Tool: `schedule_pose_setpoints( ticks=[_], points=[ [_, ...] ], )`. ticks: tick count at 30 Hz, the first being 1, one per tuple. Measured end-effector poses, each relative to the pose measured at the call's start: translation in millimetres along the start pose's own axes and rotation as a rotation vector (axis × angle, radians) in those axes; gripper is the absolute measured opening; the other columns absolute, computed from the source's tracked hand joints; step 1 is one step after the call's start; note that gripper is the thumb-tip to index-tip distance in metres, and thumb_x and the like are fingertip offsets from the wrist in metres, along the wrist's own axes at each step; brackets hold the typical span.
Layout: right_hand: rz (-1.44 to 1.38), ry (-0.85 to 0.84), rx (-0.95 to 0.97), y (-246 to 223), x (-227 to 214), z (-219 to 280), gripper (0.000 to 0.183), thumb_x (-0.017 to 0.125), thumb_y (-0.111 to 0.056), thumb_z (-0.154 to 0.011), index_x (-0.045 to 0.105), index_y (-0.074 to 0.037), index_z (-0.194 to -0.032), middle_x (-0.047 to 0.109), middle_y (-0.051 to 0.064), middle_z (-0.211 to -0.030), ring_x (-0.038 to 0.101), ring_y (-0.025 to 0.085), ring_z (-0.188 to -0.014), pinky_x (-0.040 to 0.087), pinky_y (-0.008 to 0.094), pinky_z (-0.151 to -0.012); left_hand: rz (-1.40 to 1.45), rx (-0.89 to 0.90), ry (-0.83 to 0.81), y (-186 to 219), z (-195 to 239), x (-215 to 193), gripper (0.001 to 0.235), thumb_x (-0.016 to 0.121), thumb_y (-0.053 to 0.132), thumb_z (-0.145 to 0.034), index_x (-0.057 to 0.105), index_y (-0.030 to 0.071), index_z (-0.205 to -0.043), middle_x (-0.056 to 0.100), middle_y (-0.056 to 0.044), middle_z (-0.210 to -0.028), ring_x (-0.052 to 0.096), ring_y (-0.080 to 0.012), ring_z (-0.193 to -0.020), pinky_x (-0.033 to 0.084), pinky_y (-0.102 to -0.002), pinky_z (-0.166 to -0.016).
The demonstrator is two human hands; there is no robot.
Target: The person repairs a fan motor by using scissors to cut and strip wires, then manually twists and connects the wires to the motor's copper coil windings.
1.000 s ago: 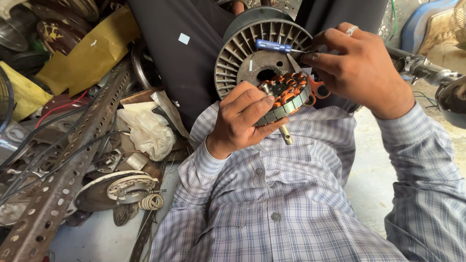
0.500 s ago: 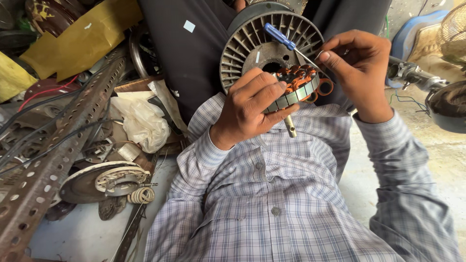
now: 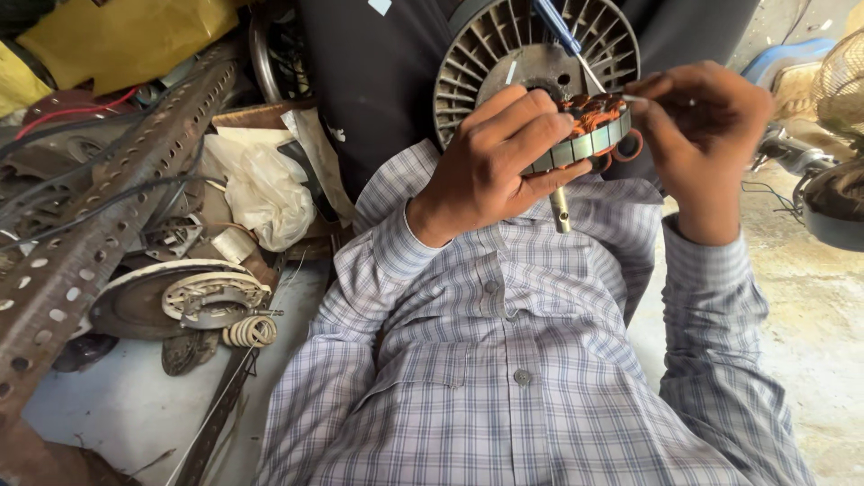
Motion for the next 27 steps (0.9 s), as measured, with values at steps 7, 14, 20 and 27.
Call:
schedule_pose_setpoints(
  ticks=[7,14,20,27],
  points=[
    [0.096,0.089,-0.502,-14.2,3.2,22.0,0.006,0.069,0.012,-0.09,0.067,0.006,-0.09,0.07,0.015,-0.084,0.072,0.024,-0.074,0.06,0.03,-0.065,0.01,-0.015,0.014,0.1,2.5,2.8,0.038,0.089,0.028,-0.092,0.065,0.003,-0.108,0.058,-0.005,-0.096,0.056,-0.0203,-0.085,0.052,-0.035,-0.076],
    [0.452,-0.019,-0.874,-56.7,37.5,28.0,0.008,0.081,0.008,-0.085,0.073,0.006,-0.082,0.072,0.02,-0.078,0.074,0.031,-0.073,0.061,0.035,-0.064,0.046,-0.03,0.021,-0.3,3.5,3.3,0.042,0.09,0.024,-0.09,0.063,0.001,-0.112,0.06,-0.008,-0.103,0.06,-0.0217,-0.091,0.056,-0.035,-0.078],
    [0.441,-0.138,-0.845,-69.1,33.7,15.7,0.009,0.081,0.008,-0.082,0.073,0.006,-0.079,0.071,0.018,-0.075,0.074,0.029,-0.07,0.064,0.036,-0.065,0.044,-0.038,0.021,-0.9,5.1,3.2,0.046,0.09,0.025,-0.087,0.062,0.0,-0.115,0.061,-0.011,-0.109,0.062,-0.024,-0.095,0.057,-0.036,-0.082],
    [0.529,-0.211,-0.822,-80.0,38.3,15.7,0.008,0.083,0.007,-0.082,0.077,0.005,-0.087,0.075,0.017,-0.084,0.075,0.028,-0.078,0.063,0.035,-0.071,0.051,-0.029,0.008,-2.1,7.2,2.5,0.048,0.091,0.022,-0.085,0.062,0.0,-0.117,0.06,-0.011,-0.113,0.062,-0.0247,-0.099,0.058,-0.036,-0.084]
  ],
)
Point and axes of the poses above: each hand's wrist, its own z-axis away from the middle knuckle, its own x-axis out of the palm, y = z × x, the point moved 3 cm from there along -z, towards the middle knuckle
